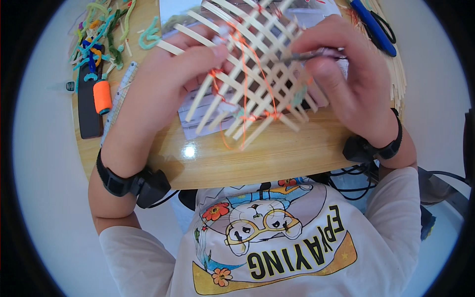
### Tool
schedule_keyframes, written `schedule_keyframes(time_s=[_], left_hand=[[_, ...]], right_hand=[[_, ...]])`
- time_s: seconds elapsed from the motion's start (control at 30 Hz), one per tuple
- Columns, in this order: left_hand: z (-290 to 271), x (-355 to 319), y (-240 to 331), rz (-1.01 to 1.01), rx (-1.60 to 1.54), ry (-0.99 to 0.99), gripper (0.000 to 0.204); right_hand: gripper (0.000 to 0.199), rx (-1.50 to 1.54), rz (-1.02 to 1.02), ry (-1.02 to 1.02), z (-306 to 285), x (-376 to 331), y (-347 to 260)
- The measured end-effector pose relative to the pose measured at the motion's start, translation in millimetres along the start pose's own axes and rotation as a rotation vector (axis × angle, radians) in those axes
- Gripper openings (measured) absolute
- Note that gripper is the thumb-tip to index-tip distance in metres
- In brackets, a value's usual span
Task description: Weaving thin bamboo strips together to form a mat or basket and securing them with orange cord.
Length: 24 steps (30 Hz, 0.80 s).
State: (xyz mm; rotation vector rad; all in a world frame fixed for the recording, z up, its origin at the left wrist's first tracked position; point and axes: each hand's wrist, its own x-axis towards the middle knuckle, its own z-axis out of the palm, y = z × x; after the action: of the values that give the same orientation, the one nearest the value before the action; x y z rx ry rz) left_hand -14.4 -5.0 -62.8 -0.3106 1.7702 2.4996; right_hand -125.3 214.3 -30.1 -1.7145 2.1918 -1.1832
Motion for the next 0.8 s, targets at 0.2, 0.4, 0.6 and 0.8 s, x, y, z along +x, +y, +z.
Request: schedule_keyframes(time_s=[0.2, 0.4, 0.6, 0.8], left_hand=[[-25.4, -3.0, 19.1, 0.262, -0.136, -0.026, 0.026], [-33.4, -3.7, 33.0, 0.356, -0.143, 0.165, 0.027], [-25.3, -15.2, 39.7, 0.391, -0.175, 0.066, 0.027], [-26.8, -14.4, 33.3, 0.357, -0.251, 0.2, 0.026]], right_hand=[[0.023, 0.217, 0.089, 0.073, -10.4, -3.9, -6.3], [0.026, 0.259, 0.291, -0.159, -4.5, -0.1, -11.4], [0.043, 0.304, 0.423, -0.131, 23.1, 5.0, -9.5], [0.017, 0.486, 0.425, -0.298, 24.2, 1.8, -5.2]])
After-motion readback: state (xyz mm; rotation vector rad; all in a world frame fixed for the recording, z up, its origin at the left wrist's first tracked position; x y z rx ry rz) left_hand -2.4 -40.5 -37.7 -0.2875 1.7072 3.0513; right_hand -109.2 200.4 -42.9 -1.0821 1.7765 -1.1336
